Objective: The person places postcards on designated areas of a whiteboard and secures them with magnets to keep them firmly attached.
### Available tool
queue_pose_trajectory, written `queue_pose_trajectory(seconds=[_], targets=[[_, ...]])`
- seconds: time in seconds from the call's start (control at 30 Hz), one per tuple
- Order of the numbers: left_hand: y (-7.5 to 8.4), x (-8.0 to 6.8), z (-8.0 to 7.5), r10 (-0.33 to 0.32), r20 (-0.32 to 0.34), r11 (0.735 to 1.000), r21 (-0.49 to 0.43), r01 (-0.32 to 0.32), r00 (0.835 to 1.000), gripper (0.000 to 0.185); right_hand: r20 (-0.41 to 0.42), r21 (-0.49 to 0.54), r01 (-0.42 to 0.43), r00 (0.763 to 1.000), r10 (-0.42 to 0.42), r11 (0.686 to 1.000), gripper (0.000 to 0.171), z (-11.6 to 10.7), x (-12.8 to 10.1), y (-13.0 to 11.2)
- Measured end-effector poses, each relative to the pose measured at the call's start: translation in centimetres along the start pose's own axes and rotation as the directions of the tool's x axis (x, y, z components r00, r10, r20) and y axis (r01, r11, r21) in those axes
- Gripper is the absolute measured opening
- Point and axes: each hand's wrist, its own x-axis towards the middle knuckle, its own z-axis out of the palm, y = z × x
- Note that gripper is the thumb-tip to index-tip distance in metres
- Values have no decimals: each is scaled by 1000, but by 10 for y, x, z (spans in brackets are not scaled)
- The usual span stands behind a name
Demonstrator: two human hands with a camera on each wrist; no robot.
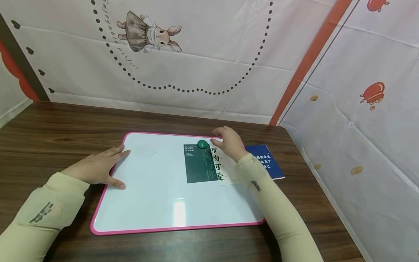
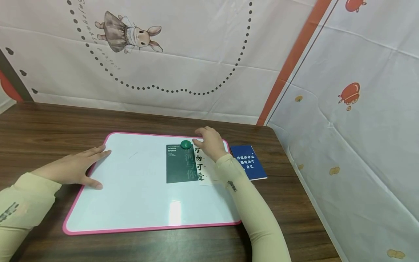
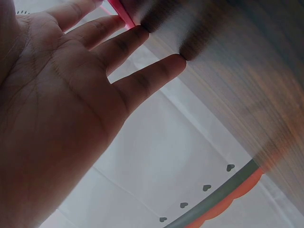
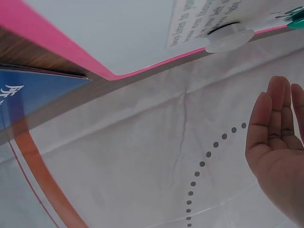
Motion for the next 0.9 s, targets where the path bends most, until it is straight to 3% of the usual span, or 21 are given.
queue_pose_trajectory(seconds=[0.9], targets=[[-3,2,3,4,-14,1000,14,-4,1000,123,-95,157,-81,991,96,984,39,-9,-15,18]])
